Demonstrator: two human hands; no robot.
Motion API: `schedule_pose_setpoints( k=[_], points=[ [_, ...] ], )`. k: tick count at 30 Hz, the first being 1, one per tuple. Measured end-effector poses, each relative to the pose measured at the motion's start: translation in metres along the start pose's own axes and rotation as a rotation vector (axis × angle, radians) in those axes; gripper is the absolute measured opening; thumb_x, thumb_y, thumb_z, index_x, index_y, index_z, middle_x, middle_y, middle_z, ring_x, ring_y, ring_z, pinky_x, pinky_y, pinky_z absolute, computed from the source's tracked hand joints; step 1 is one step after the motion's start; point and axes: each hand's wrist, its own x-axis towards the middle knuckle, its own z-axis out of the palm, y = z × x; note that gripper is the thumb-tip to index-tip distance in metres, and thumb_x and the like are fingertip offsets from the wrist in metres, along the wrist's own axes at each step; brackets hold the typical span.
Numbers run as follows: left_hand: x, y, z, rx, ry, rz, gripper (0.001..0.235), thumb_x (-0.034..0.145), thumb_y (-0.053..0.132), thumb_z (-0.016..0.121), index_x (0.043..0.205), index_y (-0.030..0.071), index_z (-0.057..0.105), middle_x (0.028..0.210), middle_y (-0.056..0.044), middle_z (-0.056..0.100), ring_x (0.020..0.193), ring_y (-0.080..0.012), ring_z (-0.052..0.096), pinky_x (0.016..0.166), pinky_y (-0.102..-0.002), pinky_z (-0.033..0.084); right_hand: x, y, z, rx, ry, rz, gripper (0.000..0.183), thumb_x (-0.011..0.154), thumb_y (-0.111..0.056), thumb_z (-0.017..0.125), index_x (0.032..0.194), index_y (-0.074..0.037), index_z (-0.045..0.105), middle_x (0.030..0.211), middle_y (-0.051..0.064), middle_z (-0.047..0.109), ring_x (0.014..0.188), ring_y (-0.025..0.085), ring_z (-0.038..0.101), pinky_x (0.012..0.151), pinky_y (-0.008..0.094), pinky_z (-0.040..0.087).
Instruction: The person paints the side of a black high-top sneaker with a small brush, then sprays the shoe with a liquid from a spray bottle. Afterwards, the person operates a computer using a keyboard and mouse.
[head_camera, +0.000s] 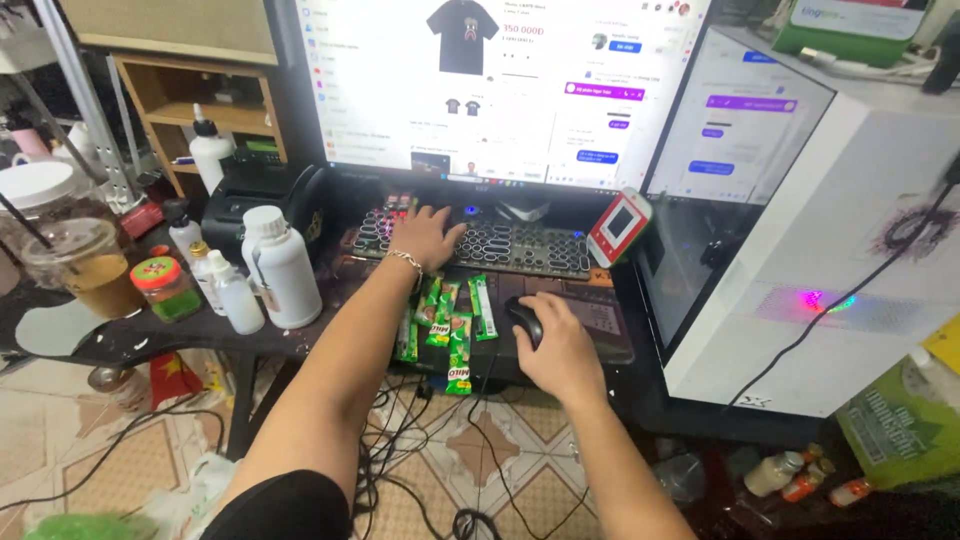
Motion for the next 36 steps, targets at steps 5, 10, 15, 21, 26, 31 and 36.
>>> schedule_pose_setpoints(
  k=[5, 10, 15, 21, 26, 31, 36],
  points=[
    [-0.018, 0.004, -0.016, 0.264, -0.104, 0.096, 0.084, 0.128, 0.079, 0.011, 0.198, 0.038, 0.035, 0.197, -0.012, 0.05, 0.19, -0.0419, 0.029, 0.152, -0.072, 0.017, -0.002, -0.003, -0.002, -0.007, -0.029, 0.038, 0.055, 0.118, -0.033, 0.072, 0.17, -0.015, 0.073, 0.174, 0.026, 0.065, 0.155, 0.053, 0.073, 0.117, 0.064, 0.072],
    [-0.065, -0.012, -0.024, 0.027, -0.068, 0.028, 0.089, 0.125, 0.085, 0.021, 0.199, 0.037, 0.032, 0.204, -0.018, 0.034, 0.189, -0.0468, 0.029, 0.151, -0.074, 0.024, -0.01, -0.013, -0.005, 0.044, -0.006, 0.031, 0.052, 0.119, -0.028, 0.072, 0.169, -0.012, 0.074, 0.175, 0.03, 0.064, 0.157, 0.058, 0.07, 0.118, 0.066, 0.07],
    [-0.108, -0.046, -0.014, -0.109, -0.017, -0.018, 0.093, 0.125, 0.089, 0.028, 0.193, 0.029, 0.049, 0.198, -0.025, 0.043, 0.187, -0.0527, 0.033, 0.148, -0.076, 0.03, -0.007, -0.007, 0.0, 0.023, 0.046, 0.045, 0.05, 0.121, -0.024, 0.069, 0.168, -0.008, 0.074, 0.176, 0.034, 0.063, 0.159, 0.06, 0.067, 0.12, 0.067, 0.069],
    [-0.105, -0.086, 0.007, -0.17, 0.144, -0.118, 0.073, 0.13, 0.073, 0.046, 0.186, 0.029, 0.06, 0.201, -0.022, 0.037, 0.19, -0.0488, 0.022, 0.148, -0.076, 0.026, -0.007, -0.006, -0.001, 0.022, 0.074, 0.039, 0.05, 0.122, -0.023, 0.07, 0.168, -0.005, 0.074, 0.177, 0.036, 0.062, 0.16, 0.063, 0.065, 0.121, 0.069, 0.067],
    [-0.092, -0.094, 0.011, -0.361, 0.18, -0.258, 0.071, 0.131, 0.065, 0.054, 0.189, 0.025, 0.056, 0.197, -0.024, 0.042, 0.185, -0.0453, 0.038, 0.146, -0.071, 0.031, -0.005, -0.012, -0.004, 0.019, 0.041, 0.079, 0.051, 0.122, -0.023, 0.068, 0.17, -0.008, 0.072, 0.18, 0.034, 0.06, 0.163, 0.062, 0.063, 0.121, 0.068, 0.068],
    [-0.088, -0.095, 0.013, -0.358, 0.22, -0.23, 0.067, 0.126, 0.059, 0.066, 0.184, 0.026, 0.062, 0.19, -0.028, 0.047, 0.173, -0.0497, 0.056, 0.139, -0.066, 0.044, -0.006, -0.016, -0.004, 0.023, 0.045, 0.087, 0.051, 0.122, -0.023, 0.069, 0.17, -0.009, 0.073, 0.179, 0.034, 0.061, 0.162, 0.063, 0.063, 0.118, 0.068, 0.069],
    [-0.092, -0.099, 0.017, -0.33, 0.262, -0.203, 0.058, 0.122, 0.051, 0.074, 0.175, 0.028, 0.068, 0.185, -0.028, 0.05, 0.164, -0.053, 0.065, 0.133, -0.063, 0.047, -0.006, -0.015, 0.001, 0.027, 0.053, 0.071, 0.052, 0.12, -0.025, 0.072, 0.169, -0.007, 0.073, 0.178, 0.034, 0.062, 0.162, 0.062, 0.063, 0.118, 0.068, 0.068]
  ],
)
